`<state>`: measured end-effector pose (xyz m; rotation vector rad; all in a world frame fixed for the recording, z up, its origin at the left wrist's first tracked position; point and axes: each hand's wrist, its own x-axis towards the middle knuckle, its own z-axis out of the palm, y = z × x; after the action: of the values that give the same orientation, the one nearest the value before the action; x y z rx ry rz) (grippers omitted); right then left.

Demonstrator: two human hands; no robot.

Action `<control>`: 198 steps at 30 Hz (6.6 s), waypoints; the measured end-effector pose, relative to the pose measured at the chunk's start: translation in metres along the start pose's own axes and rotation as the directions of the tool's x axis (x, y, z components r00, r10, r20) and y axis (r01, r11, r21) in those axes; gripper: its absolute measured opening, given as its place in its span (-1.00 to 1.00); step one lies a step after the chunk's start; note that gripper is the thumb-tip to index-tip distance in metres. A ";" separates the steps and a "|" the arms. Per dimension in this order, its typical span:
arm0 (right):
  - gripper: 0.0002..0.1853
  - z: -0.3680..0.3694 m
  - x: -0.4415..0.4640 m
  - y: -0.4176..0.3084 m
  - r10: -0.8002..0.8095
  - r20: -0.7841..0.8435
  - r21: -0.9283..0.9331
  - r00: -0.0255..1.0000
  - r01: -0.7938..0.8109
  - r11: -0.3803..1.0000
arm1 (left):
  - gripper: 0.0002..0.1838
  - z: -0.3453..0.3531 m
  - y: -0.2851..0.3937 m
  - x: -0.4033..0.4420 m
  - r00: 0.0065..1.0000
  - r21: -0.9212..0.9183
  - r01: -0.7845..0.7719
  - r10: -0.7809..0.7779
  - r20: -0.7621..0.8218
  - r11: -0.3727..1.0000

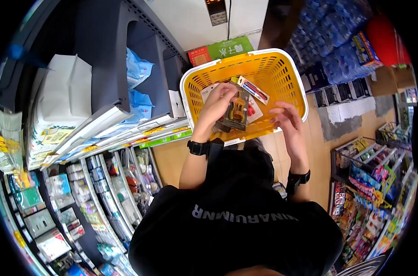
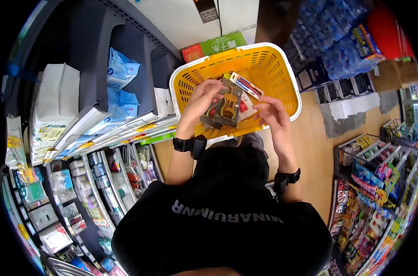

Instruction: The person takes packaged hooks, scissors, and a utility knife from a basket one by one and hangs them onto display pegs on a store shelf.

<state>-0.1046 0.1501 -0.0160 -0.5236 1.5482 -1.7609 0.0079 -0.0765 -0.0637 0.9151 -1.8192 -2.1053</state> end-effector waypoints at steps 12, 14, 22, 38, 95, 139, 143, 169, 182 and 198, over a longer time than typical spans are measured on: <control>-0.71 -0.078 0.082 -0.014 0.101 0.205 0.041 0.973 -0.112 0.993 | -0.56 0.038 -0.026 0.054 0.937 0.030 0.281 -0.268 -0.226 0.959; -0.71 -0.086 0.092 -0.012 0.114 0.240 0.058 0.964 -0.132 0.990 | -0.52 0.037 -0.035 0.068 0.921 0.065 0.312 -0.285 -0.266 0.948; -0.71 -0.101 0.112 -0.010 0.139 0.309 0.101 0.941 -0.178 0.979 | -0.54 0.045 -0.108 0.126 0.866 0.250 0.396 -0.269 -0.421 0.884; -0.72 -0.117 0.125 -0.005 0.153 0.273 0.125 0.950 -0.192 0.973 | -0.60 0.053 -0.130 0.159 0.804 0.458 0.472 -0.154 -0.574 0.754; -0.41 -0.088 0.107 -0.020 0.192 0.619 0.036 0.762 -0.272 0.962 | -0.88 0.126 0.117 -0.019 0.734 -0.076 -0.395 0.265 -0.625 0.916; -0.50 -0.012 0.060 -0.063 -0.161 0.439 0.085 0.884 0.137 0.987 | -0.44 0.101 0.101 -0.058 0.872 -0.010 -0.429 0.411 -0.268 0.903; -0.58 -0.021 0.061 -0.066 -0.164 0.419 0.057 0.893 0.155 0.986 | -0.55 0.101 0.103 -0.062 0.880 -0.056 -0.378 0.341 -0.331 0.924; -0.62 -0.027 0.054 -0.058 -0.210 0.460 0.092 0.863 0.188 0.978 | -0.82 0.103 0.103 -0.064 0.857 -0.240 -0.418 0.293 -0.424 0.876; -0.56 -0.023 0.054 -0.048 -0.132 0.448 0.115 0.884 0.089 0.989 | -0.84 0.100 0.103 -0.067 0.852 -0.243 -0.427 0.297 -0.430 0.871; -0.50 -0.029 0.060 -0.046 0.186 0.696 0.239 0.694 -0.468 0.851 | -0.55 0.107 0.097 -0.059 0.855 -0.228 -0.443 0.331 -0.399 0.867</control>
<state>-0.1763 0.1256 0.0139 -0.5264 0.6953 -1.3366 -0.0296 0.0217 0.0517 0.7029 -1.3088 -1.7679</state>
